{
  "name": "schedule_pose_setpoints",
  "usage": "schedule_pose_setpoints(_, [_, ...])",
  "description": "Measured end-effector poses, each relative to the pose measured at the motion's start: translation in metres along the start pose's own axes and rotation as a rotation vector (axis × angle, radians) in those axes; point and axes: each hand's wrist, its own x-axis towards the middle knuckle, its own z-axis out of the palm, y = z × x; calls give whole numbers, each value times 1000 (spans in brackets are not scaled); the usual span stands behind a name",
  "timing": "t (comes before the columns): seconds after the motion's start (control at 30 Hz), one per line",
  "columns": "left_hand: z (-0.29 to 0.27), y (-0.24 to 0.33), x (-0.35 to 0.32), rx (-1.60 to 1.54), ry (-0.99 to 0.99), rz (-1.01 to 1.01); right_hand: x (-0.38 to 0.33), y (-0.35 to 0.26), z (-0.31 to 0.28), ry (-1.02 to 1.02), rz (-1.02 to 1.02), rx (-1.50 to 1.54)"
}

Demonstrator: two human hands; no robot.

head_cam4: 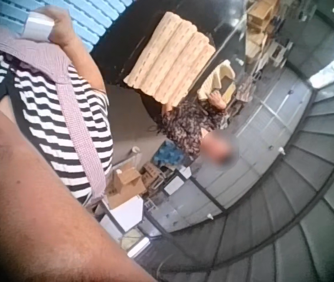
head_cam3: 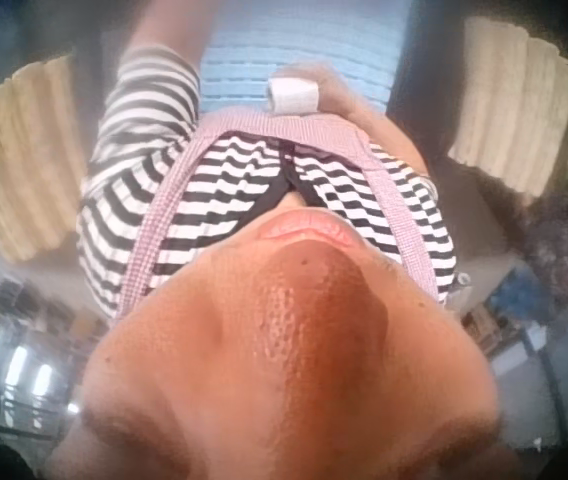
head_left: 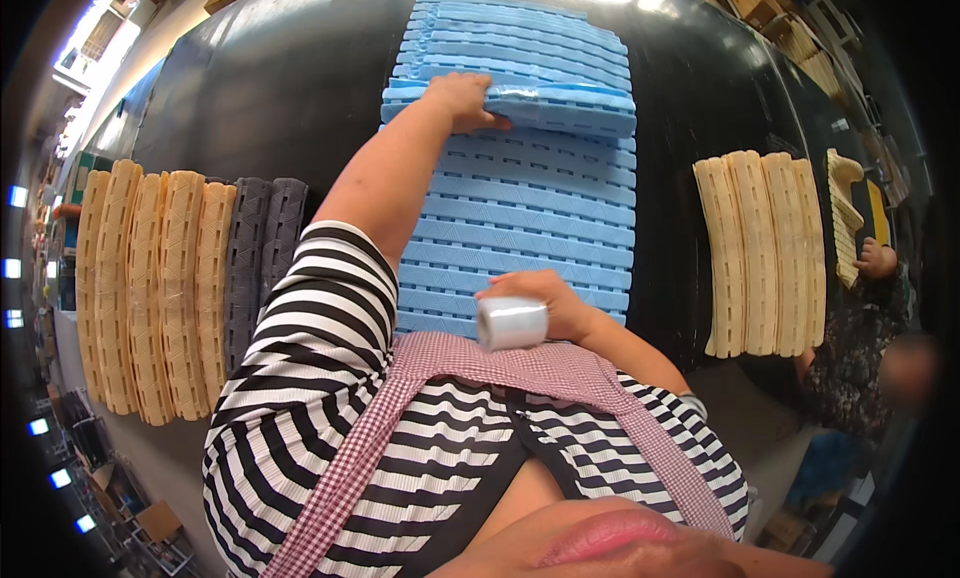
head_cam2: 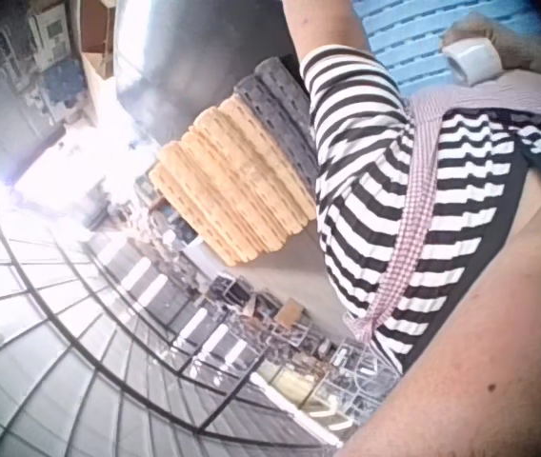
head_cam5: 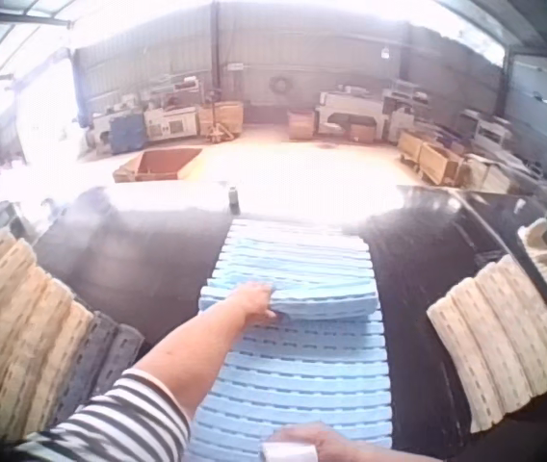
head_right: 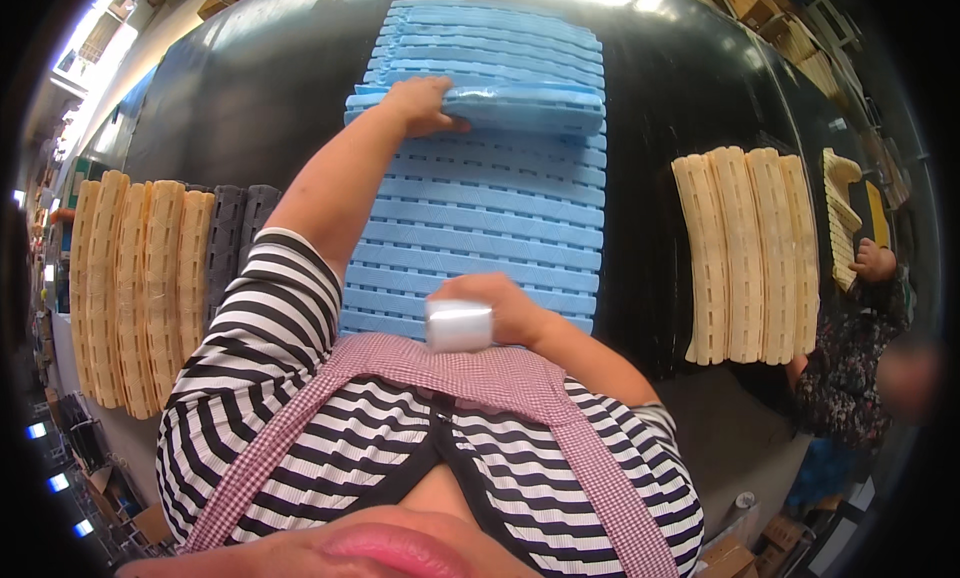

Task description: The person rolls blue plastic mat sections by hand, secures each roll with tape from a hand-held roll, and stacks the completed rolls onto a pile on the workbench.

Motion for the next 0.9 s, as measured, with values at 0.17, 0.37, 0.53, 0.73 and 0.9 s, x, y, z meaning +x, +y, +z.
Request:
schedule_pose_setpoints(0.17, [9, -1, -24, -1, 132, -25, -134, -17, -86, 890, 533, -141])
schedule_pose_setpoints(0.37, [28, 21, -48, 93, 382, 7, -230, -9, -116, 619, 1226, -289])
schedule_pose_setpoints(0.53, [-3, 46, -125, -90, 240, -47, -260, 32, -90, 1013, 858, 61])
schedule_pose_setpoints(0.73, [-30, 21, -300, -680, 353, -187, -315, 94, -42, 1291, 436, -623])
schedule_pose_setpoints(0.9, [-91, -10, -385, -539, 664, -277, -346, 106, 0, 1481, 364, -658])
